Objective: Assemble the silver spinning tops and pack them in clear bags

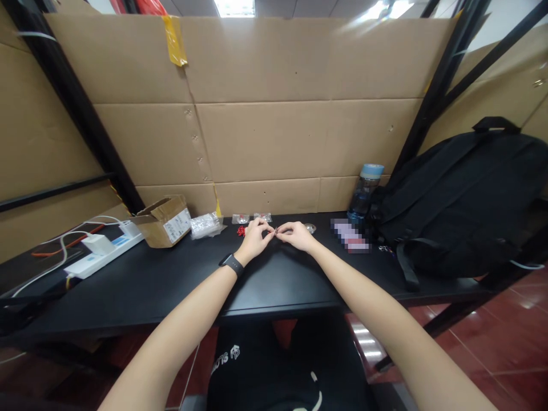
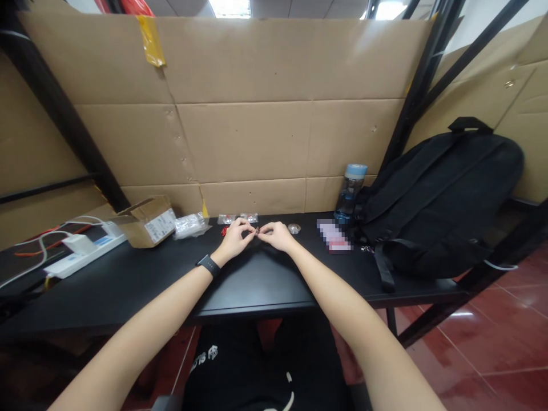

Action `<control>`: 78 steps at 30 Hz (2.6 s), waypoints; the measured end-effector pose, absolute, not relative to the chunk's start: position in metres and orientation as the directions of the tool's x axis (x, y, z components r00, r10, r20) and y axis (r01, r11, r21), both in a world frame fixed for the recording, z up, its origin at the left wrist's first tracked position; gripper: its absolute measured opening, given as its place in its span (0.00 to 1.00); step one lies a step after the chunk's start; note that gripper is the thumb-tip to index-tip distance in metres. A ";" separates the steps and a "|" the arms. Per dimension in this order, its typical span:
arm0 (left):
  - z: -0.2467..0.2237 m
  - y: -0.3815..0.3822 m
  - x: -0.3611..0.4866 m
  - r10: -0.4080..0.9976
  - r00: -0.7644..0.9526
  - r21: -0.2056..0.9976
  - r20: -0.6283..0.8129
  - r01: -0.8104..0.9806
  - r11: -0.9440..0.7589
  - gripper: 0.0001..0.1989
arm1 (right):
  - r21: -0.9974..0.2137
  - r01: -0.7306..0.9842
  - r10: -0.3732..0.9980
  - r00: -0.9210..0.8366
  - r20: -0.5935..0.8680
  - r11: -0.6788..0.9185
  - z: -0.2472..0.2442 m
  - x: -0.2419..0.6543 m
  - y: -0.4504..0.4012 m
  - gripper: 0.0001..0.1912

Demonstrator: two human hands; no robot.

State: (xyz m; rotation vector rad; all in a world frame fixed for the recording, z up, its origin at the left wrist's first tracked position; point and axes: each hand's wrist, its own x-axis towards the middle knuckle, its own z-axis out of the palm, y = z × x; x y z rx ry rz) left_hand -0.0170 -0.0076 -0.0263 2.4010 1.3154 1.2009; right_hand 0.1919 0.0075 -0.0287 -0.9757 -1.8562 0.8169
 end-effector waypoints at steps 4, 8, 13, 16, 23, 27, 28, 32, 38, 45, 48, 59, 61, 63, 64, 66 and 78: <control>-0.021 -0.012 -0.018 0.757 0.333 0.442 0.562 0.653 -0.615 0.04 | -0.728 0.359 0.807 -0.353 0.474 0.584 -0.030 0.194 0.011 0.04; -0.020 -0.013 -0.018 0.746 0.347 0.412 0.569 0.665 -0.623 0.04 | -0.717 0.372 0.804 -0.359 0.475 0.589 -0.029 0.194 0.011 0.03; -0.017 -0.013 -0.018 0.744 0.356 0.404 0.565 0.667 -0.626 0.08 | -0.630 0.440 0.768 -0.373 0.520 0.640 -0.025 0.195 0.007 0.04; -0.012 -0.014 -0.021 0.730 0.361 0.403 0.580 0.652 -0.642 0.12 | -0.490 0.489 0.687 -0.418 0.594 0.722 -0.019 0.199 0.004 0.05; -0.014 -0.017 -0.022 0.690 0.548 0.282 0.472 0.648 -0.707 0.14 | -0.439 0.543 0.687 -0.438 0.579 0.716 -0.007 0.208 -0.001 0.05; -0.015 -0.019 -0.020 0.663 0.611 0.291 0.432 0.602 -0.744 0.14 | -0.463 0.550 0.712 -0.434 0.552 0.695 -0.005 0.211 -0.001 0.05; -0.013 -0.020 -0.020 0.658 0.618 0.302 0.430 0.588 -0.750 0.14 | -0.467 0.550 0.714 -0.435 0.548 0.693 -0.005 0.212 -0.001 0.05; -0.008 -0.023 -0.020 0.624 0.672 0.307 0.399 0.544 -0.781 0.14 | -0.464 0.556 0.715 -0.426 0.554 0.690 -0.004 0.213 0.000 0.05; -0.010 -0.023 -0.020 0.625 0.730 0.279 0.276 0.561 -0.779 0.20 | -0.452 0.592 0.730 -0.399 0.556 0.667 -0.002 0.213 -0.002 0.05; -0.015 -0.018 -0.023 0.678 0.725 0.284 0.122 0.629 -0.723 0.23 | -0.425 0.667 0.775 -0.398 0.491 0.612 -0.008 0.214 0.004 0.06; -0.017 -0.015 -0.025 0.688 0.717 0.289 0.108 0.640 -0.712 0.23 | -0.413 0.689 0.786 -0.391 0.479 0.595 -0.010 0.215 0.005 0.06; -0.021 -0.011 -0.026 0.687 0.712 0.286 0.145 0.635 -0.718 0.22 | -0.411 0.762 0.844 -0.325 0.427 0.501 -0.009 0.217 0.005 0.04; -0.021 -0.012 -0.025 0.693 0.708 0.278 0.133 0.645 -0.712 0.23 | -0.410 0.760 0.843 -0.329 0.426 0.504 -0.010 0.217 0.006 0.04; -0.019 -0.013 -0.025 0.689 0.710 0.280 0.144 0.638 -0.717 0.22 | -0.410 0.757 0.841 -0.334 0.425 0.508 -0.011 0.217 0.006 0.04; -0.019 -0.013 -0.025 0.683 0.713 0.285 0.158 0.629 -0.723 0.22 | -0.410 0.756 0.840 -0.336 0.427 0.511 -0.011 0.217 0.006 0.04; -0.018 -0.014 -0.026 0.671 0.719 0.289 0.181 0.613 -0.735 0.22 | -0.406 0.755 0.836 -0.340 0.430 0.515 -0.010 0.216 0.005 0.04; -0.021 -0.012 -0.026 0.701 0.703 0.285 0.120 0.652 -0.703 0.22 | -0.437 0.757 0.858 -0.316 0.405 0.485 -0.006 0.228 0.012 0.04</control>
